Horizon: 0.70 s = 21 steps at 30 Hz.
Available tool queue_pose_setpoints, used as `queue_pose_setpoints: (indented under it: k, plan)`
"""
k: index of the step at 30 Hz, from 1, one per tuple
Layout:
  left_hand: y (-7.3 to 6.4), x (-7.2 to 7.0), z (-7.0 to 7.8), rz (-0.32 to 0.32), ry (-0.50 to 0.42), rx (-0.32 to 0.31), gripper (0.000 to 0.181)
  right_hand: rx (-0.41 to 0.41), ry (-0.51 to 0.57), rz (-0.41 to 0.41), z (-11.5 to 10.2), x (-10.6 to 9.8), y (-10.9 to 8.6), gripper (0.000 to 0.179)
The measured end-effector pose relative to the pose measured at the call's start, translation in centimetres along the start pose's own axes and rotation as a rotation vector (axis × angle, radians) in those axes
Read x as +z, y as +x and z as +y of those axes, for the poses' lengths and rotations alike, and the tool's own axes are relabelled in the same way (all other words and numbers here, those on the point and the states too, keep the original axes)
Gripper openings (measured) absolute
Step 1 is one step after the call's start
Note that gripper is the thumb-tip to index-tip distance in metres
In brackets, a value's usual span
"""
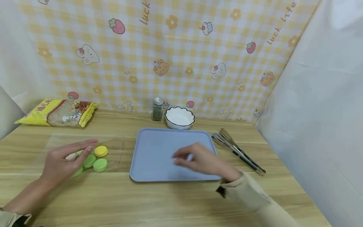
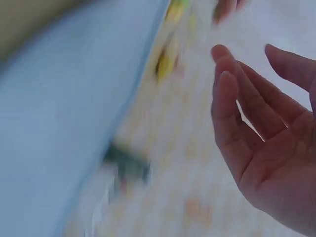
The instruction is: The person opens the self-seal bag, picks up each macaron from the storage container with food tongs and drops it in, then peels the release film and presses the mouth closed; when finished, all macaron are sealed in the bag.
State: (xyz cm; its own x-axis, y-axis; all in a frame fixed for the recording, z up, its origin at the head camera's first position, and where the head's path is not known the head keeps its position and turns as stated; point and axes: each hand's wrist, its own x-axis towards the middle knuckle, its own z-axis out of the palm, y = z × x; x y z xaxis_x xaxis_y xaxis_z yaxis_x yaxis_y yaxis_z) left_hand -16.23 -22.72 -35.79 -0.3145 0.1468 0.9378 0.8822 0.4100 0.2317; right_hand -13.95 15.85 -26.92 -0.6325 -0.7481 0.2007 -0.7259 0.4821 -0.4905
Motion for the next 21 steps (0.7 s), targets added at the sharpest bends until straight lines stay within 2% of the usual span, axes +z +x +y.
queue_pose_setpoints:
  k: [2,4,5,9,12,14,17,21]
  plan:
    - [0.2,0.1,0.2,-0.003,-0.006,0.001,0.025,-0.007,0.137,-0.059,-1.8,2.4,2.8,0.023]
    - [0.4,0.1,0.4,-0.003,-0.005,0.002,0.025,0.042,0.277,-0.1,-3.3,4.7,5.4,0.025]
    - [0.5,0.1,0.4,-0.006,-0.004,0.002,0.026,0.083,0.345,-0.113,-4.0,5.8,6.6,0.025]
    - [0.7,0.1,0.3,0.002,-0.007,0.01,0.025,0.342,0.638,-0.168,-6.3,10.1,10.4,0.023]
    - [1.2,0.1,0.7,0.006,-0.006,0.019,0.028,0.509,0.82,-0.194,-7.5,12.9,12.3,0.022]
    - [1.5,0.0,1.0,-0.001,-0.003,0.021,0.03,0.592,0.934,-0.209,-7.9,14.3,13.2,0.025]
    - [1.8,-0.1,1.2,-0.011,-0.014,0.025,0.031,0.678,1.057,-0.203,-8.4,16.1,14.3,0.031]
    - [1.2,-0.1,1.2,-0.026,-0.026,0.031,0.029,0.729,1.161,-0.15,-8.9,18.0,15.2,0.034]
